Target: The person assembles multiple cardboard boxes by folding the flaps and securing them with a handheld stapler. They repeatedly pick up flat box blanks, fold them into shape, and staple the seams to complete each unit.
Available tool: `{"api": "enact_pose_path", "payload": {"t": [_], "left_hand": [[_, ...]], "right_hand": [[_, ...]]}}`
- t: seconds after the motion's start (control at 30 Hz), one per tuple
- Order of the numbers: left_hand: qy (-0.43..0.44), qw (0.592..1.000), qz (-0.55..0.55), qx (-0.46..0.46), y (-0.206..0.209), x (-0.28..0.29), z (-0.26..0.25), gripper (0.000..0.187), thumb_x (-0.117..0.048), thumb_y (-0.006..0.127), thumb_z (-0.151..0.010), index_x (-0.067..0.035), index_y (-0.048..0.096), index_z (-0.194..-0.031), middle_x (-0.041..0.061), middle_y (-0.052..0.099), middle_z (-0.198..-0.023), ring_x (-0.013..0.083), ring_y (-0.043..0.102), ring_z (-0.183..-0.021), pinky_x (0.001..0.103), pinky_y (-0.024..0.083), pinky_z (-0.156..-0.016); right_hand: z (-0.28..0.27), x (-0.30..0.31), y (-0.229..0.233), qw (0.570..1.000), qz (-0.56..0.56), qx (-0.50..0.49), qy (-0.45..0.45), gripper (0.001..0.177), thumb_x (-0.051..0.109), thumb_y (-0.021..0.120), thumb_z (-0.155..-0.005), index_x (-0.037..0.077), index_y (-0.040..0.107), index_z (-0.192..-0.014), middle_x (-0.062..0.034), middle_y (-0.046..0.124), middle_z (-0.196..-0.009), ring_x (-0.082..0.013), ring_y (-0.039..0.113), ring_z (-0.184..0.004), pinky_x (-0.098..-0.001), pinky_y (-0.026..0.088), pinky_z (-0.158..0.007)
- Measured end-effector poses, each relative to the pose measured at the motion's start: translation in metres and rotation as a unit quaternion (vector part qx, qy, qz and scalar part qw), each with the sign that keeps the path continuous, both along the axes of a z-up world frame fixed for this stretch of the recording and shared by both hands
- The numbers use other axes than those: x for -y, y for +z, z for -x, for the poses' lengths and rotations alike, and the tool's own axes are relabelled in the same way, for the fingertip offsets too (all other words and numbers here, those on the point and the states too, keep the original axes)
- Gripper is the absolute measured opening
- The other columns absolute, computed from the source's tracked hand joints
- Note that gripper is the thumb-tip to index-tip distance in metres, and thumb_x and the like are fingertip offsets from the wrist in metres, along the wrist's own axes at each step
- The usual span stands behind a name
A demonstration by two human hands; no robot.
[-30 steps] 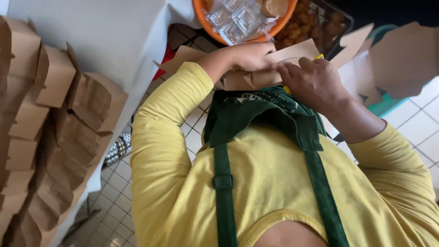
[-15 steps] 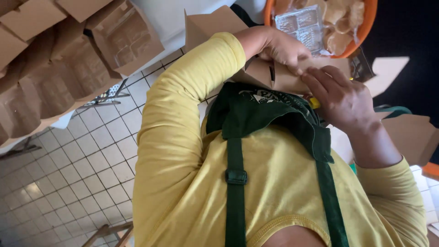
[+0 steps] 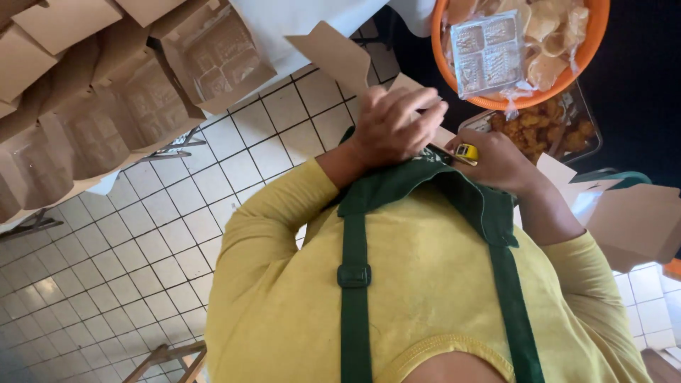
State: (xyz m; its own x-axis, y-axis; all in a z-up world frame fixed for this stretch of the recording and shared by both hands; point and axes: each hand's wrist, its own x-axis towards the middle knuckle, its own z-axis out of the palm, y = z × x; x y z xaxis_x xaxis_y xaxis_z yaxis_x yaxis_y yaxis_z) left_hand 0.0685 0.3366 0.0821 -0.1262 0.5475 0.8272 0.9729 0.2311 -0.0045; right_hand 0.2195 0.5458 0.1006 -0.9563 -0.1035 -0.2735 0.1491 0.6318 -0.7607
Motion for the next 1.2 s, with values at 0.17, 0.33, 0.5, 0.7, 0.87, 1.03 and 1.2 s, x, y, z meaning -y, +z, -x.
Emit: {"api": "enact_pose_path", "payload": {"t": [0.17, 0.33, 0.5, 0.7, 0.87, 1.03, 1.2], "left_hand": [[0.086, 0.953, 0.079, 0.279, 0.013, 0.013, -0.005, 0.053, -0.03, 0.068, -0.1, -0.005, 0.053, -0.143, 0.009, 0.056, -0.135, 0.0284, 0.058, -0.113, 0.043, 0.046, -0.092], [-0.002, 0.943, 0.098, 0.319, -0.011, 0.004, 0.013, 0.038, -0.021, 0.067, -0.108, -0.007, 0.055, -0.141, 0.007, 0.065, -0.121, 0.0283, 0.063, -0.109, 0.041, 0.052, -0.096], [-0.168, 0.893, 0.09, 0.407, 0.001, -0.001, 0.027, 0.032, -0.025, 0.073, -0.103, -0.008, 0.063, -0.128, 0.012, 0.072, -0.115, 0.0316, 0.069, -0.103, 0.041, 0.057, -0.086], [-0.17, 0.92, 0.16, 0.315, 0.006, -0.015, 0.036, 0.031, -0.032, 0.079, -0.095, -0.006, 0.063, -0.1, 0.009, 0.068, -0.089, 0.03, 0.068, -0.086, 0.044, 0.054, -0.073], [-0.17, 0.946, 0.138, 0.238, 0.003, -0.026, 0.027, 0.029, -0.029, 0.078, -0.097, -0.01, 0.058, -0.085, 0.006, 0.062, -0.076, 0.0232, 0.064, -0.08, 0.038, 0.053, -0.068], [-0.114, 0.978, 0.115, 0.13, -0.009, -0.042, 0.024, 0.029, -0.025, 0.077, -0.096, -0.011, 0.055, -0.081, 0.002, 0.058, -0.068, 0.0213, 0.062, -0.078, 0.036, 0.054, -0.066], [-0.091, 0.984, 0.122, 0.095, -0.012, -0.051, 0.026, 0.027, -0.023, 0.076, -0.094, -0.012, 0.056, -0.08, 0.003, 0.059, -0.071, 0.0212, 0.064, -0.084, 0.032, 0.055, -0.066]], "right_hand": [[-0.001, 0.007, -0.009, 1.0, -0.021, -0.01, -0.015, 0.028, 0.014, 0.077, -0.08, 0.008, 0.069, -0.107, -0.0124, 0.074, -0.093, -0.03, 0.074, -0.088, -0.0398, 0.057, -0.077], [0.003, 0.016, -0.006, 0.998, -0.057, -0.017, -0.015, 0.03, 0.014, 0.079, -0.079, 0.008, 0.069, -0.107, -0.0128, 0.074, -0.095, -0.0316, 0.073, -0.089, -0.0406, 0.056, -0.078], [0.003, 0.017, 0.002, 0.997, 0.001, 0.007, -0.074, 0.044, 0.019, 0.08, -0.075, 0.005, 0.064, -0.113, -0.0154, 0.072, -0.097, -0.0332, 0.072, -0.09, -0.0423, 0.055, -0.079], [0.007, 0.034, 0.043, 0.978, -0.14, -0.119, -0.094, 0.05, 0.035, 0.088, -0.077, 0.004, 0.067, -0.111, -0.0165, 0.071, -0.101, -0.0373, 0.069, -0.093, -0.0454, 0.054, -0.078], [-0.006, 0.046, 0.019, 0.961, -0.208, -0.126, -0.132, 0.027, 0.035, 0.084, -0.088, 0.013, 0.072, -0.096, -0.0111, 0.071, -0.093, -0.0354, 0.069, -0.085, -0.046, 0.055, -0.075], [-0.015, 0.062, 0.019, 0.946, -0.244, -0.1, -0.189, 0.022, 0.025, 0.08, -0.087, 0.015, 0.069, -0.103, -0.0123, 0.07, -0.086, -0.0367, 0.068, -0.077, -0.0484, 0.053, -0.067], [-0.018, 0.067, 0.025, 0.936, -0.236, -0.148, -0.213, 0.035, 0.005, 0.073, -0.078, 0.011, 0.061, -0.111, -0.0119, 0.069, -0.095, -0.0357, 0.069, -0.081, -0.0479, 0.052, -0.064]]}}
